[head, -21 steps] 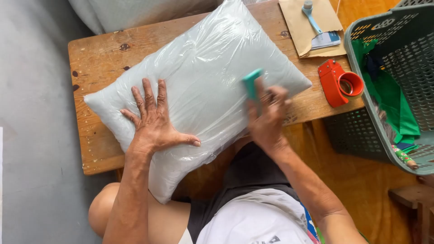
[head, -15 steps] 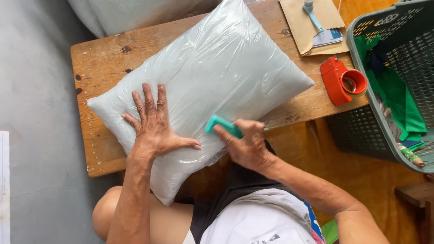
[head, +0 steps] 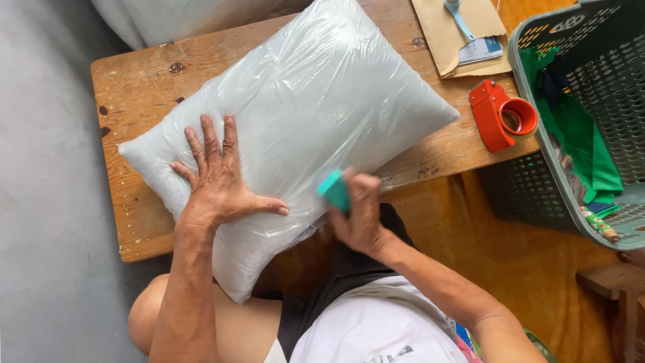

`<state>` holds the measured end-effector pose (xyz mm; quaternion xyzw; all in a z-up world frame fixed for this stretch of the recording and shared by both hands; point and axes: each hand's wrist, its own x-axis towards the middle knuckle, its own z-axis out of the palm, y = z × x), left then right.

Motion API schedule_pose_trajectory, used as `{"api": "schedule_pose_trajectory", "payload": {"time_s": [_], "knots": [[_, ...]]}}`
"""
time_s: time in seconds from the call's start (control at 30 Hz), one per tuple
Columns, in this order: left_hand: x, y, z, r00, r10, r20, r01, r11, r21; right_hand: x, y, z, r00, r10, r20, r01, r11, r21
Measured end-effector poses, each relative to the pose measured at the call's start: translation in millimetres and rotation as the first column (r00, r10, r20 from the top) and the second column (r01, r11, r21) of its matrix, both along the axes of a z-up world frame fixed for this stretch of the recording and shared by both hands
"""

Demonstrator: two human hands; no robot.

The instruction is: The person scrubs a plastic-wrapped pillow with a green sponge, then brushes it with a feather duster. The person rotates the pillow to clean different sides and finishes by placing the duster in a basket.

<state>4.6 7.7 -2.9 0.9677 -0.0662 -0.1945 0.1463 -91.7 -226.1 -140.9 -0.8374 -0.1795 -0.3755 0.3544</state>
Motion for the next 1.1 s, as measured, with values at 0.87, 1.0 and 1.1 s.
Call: {"api": "schedule_pose_trajectory", "payload": {"time_s": [0.87, 1.0, 1.1], "knots": [[0, 79, 46, 0.96, 0.159, 0.232, -0.106, 0.969, -0.223, -43, -100, -16, 0.724, 0.184, -0.665, 0.206, 0.862, 0.463], [-9, 54, 33, 0.941, 0.021, 0.339, 0.111, 0.924, -0.366, -91, -58, -25, 0.829, 0.209, -0.519, -0.014, 0.935, 0.354], [-11, 0, -8, 0.842, -0.177, 0.509, 0.26, 0.961, -0.096, -101, -54, -22, 0.921, 0.028, -0.389, 0.077, 0.965, 0.25]]}}
